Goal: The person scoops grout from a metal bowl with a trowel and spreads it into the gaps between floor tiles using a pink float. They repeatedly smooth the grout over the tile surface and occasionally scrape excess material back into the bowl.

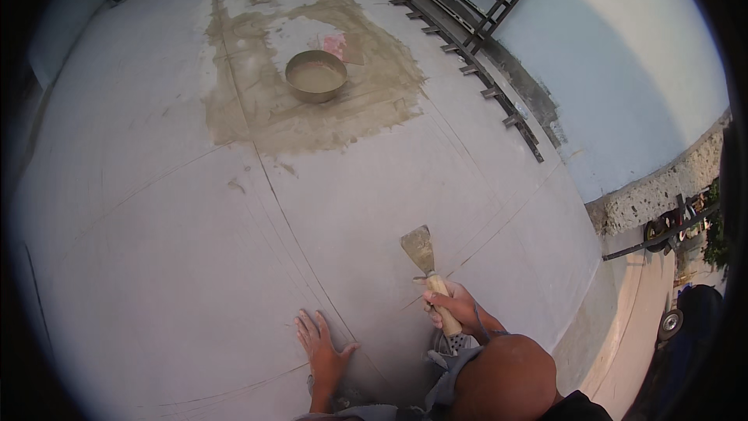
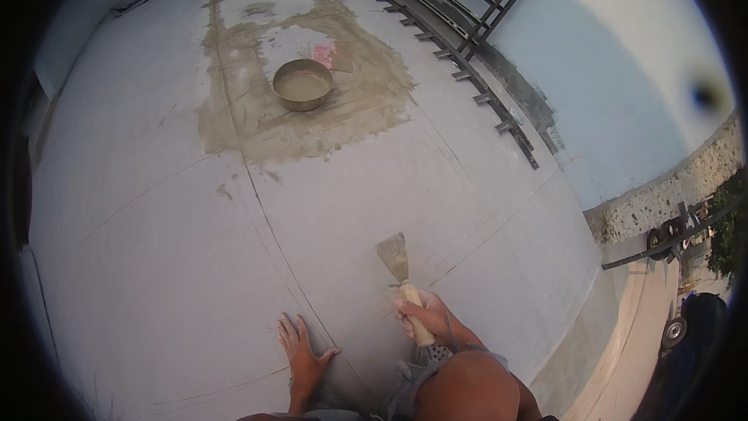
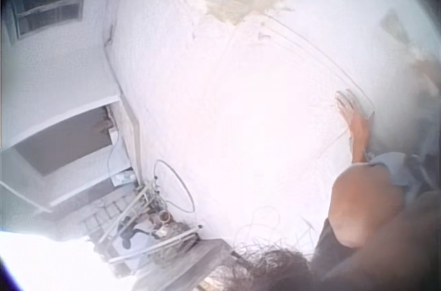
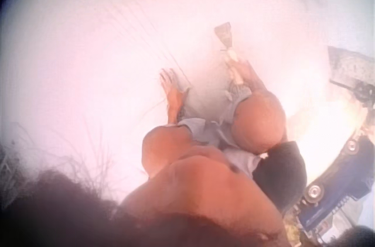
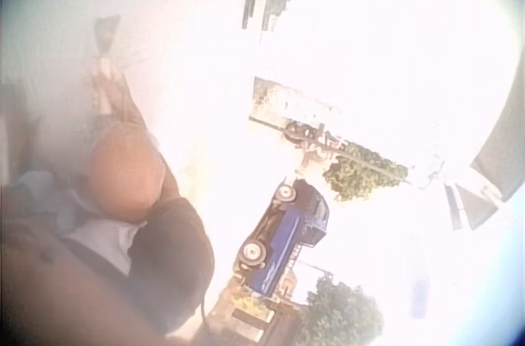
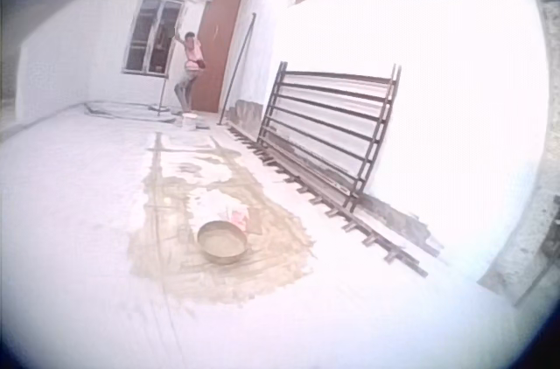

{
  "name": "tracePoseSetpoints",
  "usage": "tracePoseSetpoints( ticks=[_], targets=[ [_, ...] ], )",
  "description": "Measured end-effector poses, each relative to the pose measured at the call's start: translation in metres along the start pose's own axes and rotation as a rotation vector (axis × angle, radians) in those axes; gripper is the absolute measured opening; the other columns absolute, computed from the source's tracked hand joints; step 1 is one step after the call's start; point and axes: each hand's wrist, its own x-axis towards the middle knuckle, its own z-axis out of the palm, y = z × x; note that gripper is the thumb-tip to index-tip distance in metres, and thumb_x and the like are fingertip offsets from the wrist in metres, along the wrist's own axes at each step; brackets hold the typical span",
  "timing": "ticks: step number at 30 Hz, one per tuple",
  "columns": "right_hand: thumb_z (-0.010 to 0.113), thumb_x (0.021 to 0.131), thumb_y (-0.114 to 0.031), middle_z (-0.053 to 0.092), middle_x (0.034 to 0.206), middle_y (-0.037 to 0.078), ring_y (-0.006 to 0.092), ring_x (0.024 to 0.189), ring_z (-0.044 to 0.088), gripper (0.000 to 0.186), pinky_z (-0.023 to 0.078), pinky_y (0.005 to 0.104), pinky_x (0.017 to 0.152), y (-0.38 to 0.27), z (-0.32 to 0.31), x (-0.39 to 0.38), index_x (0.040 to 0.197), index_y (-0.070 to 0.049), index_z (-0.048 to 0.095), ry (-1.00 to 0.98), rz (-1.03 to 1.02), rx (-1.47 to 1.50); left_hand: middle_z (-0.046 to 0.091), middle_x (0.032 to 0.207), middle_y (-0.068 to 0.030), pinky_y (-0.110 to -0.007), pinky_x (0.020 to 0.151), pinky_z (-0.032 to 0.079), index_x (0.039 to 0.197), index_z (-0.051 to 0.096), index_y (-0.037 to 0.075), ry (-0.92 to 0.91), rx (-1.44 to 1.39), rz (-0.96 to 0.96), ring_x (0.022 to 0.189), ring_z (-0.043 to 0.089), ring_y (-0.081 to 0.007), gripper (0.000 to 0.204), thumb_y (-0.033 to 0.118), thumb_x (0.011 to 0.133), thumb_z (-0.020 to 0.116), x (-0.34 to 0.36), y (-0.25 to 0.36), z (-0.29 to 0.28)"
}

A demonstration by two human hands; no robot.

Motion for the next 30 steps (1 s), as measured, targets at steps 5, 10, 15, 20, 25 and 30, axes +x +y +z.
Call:
tracePoseSetpoints(
  ticks=[5,10,15,20,25,30],
  targets=[
    [0.068,0.103,-0.019,0.059,0.081,0.005,0.012,0.057,0.055,0.046,0.048,0.0294,0.052,-0.018,0.013,-0.002,0.142,-0.001,0.051,0.124,-0.123,-0.171,0.022,0.171,-0.0293,-0.056,0.13,0.014,0.162,0.03,-0.004,0.182,-0.221,0.071,0.161,0.014,-0.046,0.091,0.033,0.095,0.078,0.0,-0.004,0.016],
    [0.067,0.099,-0.015,0.059,0.081,0.004,0.0115,0.058,0.056,0.04,0.049,0.0307,0.053,-0.005,0.008,0.017,0.134,0.001,0.057,0.113,-0.178,-0.55,0.045,0.161,-0.0262,-0.051,0.127,0.027,0.156,0.044,-0.003,0.38,-0.389,0.056,0.153,0.036,-0.0447,0.067,0.024,0.1,0.069,-0.008,-0.009,0.015],
    [0.067,0.098,-0.015,0.061,0.082,0.004,0.0096,0.058,0.056,0.039,0.048,0.0296,0.052,-0.057,0.019,0.021,0.132,0.002,0.057,0.154,-0.395,-0.636,0.057,0.147,-0.0248,-0.05,0.119,0.036,0.151,0.05,-0.003,0.542,-0.316,-0.004,0.137,0.051,-0.0428,0.059,0.021,0.101,0.068,0.028,-0.029,-0.001],
    [0.067,0.098,-0.013,0.065,0.091,0.012,0.018,0.073,0.064,0.045,0.054,0.0358,0.068,-0.038,-0.008,0.083,0.137,0.005,0.054,0.205,-0.396,-0.755,0.057,0.143,-0.0248,-0.057,0.114,0.036,0.151,0.048,-0.003,0.687,-0.026,0.039,0.134,0.051,-0.0429,0.058,0.024,0.103,0.064,0.077,-0.044,-0.017],
    [0.066,0.101,-0.013,0.068,0.121,0.028,0.0405,0.112,0.069,0.049,0.052,0.0464,0.097,-0.068,-0.073,0.2,0.143,0.006,0.05,0.419,-0.829,-0.995,0.047,0.153,-0.023,-0.058,0.117,0.03,0.157,0.041,-0.002,0.622,0.069,-0.028,0.144,0.041,-0.0403,0.062,0.03,0.106,0.057,0.085,-0.035,-0.016],
    [0.074,0.098,-0.016,0.064,0.135,0.03,0.0441,0.122,0.065,0.072,0.05,0.0484,0.103,-0.094,-0.116,0.246,0.161,-0.008,0.039,0.403,-0.867,-1.278,0.04,0.161,-0.0221,-0.057,0.121,0.027,0.159,0.035,-0.003,0.549,0.104,-0.072,0.15,0.036,-0.038,0.065,0.032,0.107,0.054,0.081,-0.035,-0.027]
  ],
)
